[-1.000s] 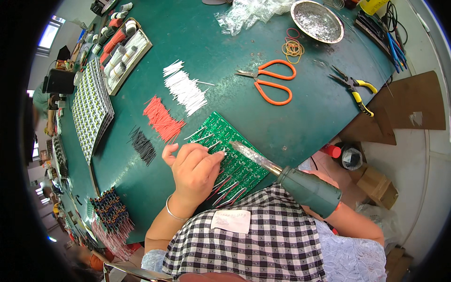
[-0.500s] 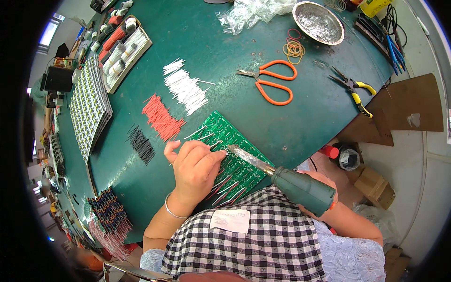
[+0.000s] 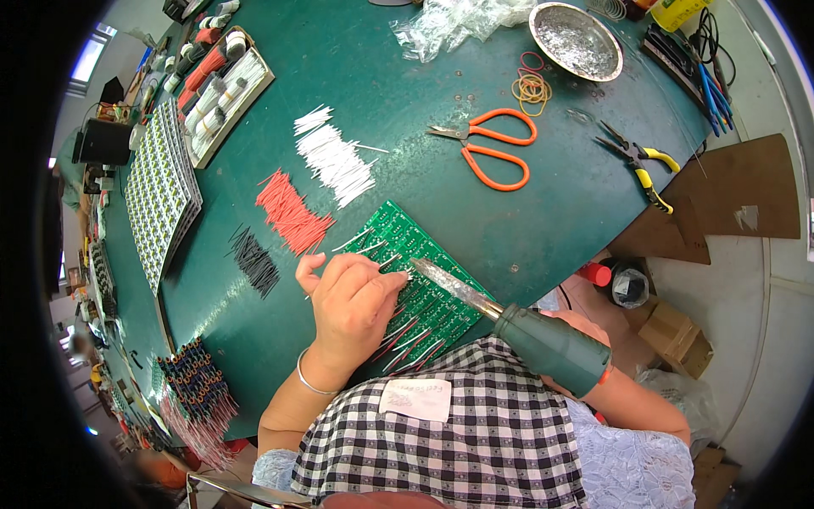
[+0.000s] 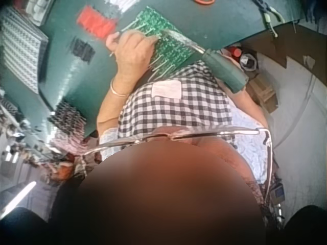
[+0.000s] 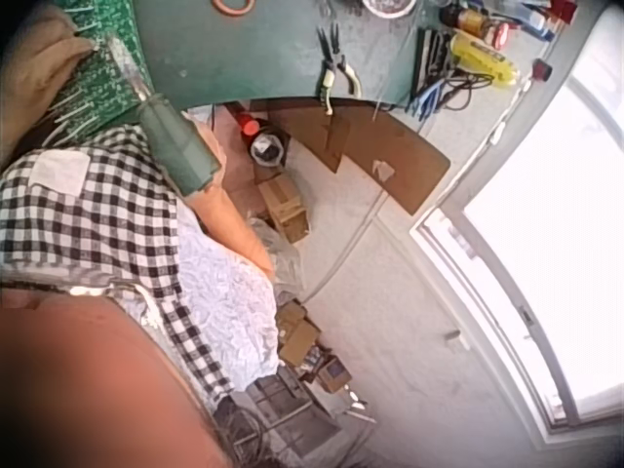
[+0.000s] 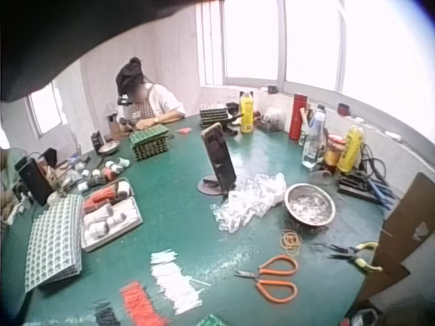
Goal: The person solders colored wires onto a green circuit board using a handheld soldering iron.
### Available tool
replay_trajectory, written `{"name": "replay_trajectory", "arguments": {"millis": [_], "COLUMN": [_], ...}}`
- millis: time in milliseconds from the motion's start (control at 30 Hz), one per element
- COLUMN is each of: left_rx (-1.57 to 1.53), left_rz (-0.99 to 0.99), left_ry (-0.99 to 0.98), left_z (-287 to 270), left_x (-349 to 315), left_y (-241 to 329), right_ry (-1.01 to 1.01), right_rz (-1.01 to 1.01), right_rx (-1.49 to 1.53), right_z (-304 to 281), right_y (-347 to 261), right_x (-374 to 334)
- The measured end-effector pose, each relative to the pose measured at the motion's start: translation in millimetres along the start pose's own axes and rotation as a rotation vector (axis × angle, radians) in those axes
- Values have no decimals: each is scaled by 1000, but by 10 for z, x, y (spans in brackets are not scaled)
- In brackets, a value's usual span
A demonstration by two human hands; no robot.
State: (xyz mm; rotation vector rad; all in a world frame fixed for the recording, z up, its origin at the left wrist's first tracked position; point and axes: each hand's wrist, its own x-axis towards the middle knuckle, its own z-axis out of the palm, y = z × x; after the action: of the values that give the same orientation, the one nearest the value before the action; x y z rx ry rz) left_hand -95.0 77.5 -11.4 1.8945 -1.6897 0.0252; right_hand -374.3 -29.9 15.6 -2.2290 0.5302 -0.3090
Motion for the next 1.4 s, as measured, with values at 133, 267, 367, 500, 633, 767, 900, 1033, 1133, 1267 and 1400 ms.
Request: {"name": "replay_trajectory", "arguments": {"millis": [133,267,367,500,633,767,900,1033,1133,1267,1400], "left_rx": [3,-6,-8,-6,-4,-3,-9,-11,-5,-9,0], "left_rz": [-1,2,3,2,-3,-5,-4,-6,-5,-9,-25], "left_ry": [1,5,-1,-3,-9,-15,-12,-17,-24,-19,-14], "left_z": [-2,0,3,-4,-9,-6,-8,-20,-14,-16,-20], "left_x": [-2,-2,1,-3,-3,-2,-2,0,1,0,22], "left_y": [-1,-4,-2,-4,-1,-1,2,0,3,-4,18], "right_ry": [-20,-70,-29,-23,-13,-21,1,32,168,-12,-22], "right_rz": [-49,-97,-1,-62,-109,-91,-13,-83,284,162,221], "right_rx": [-94,-206,-8,-74,-192,-169,3,-82,272,150,247], "right_z": [15,2,31,66,54,35,49,85,216,116,84], "right_y": [76,100,94,171,147,116,102,154,66,77,77], "right_x": [-34,-47,-33,-92,-70,-46,-27,-81,-193,-73,-144]}}
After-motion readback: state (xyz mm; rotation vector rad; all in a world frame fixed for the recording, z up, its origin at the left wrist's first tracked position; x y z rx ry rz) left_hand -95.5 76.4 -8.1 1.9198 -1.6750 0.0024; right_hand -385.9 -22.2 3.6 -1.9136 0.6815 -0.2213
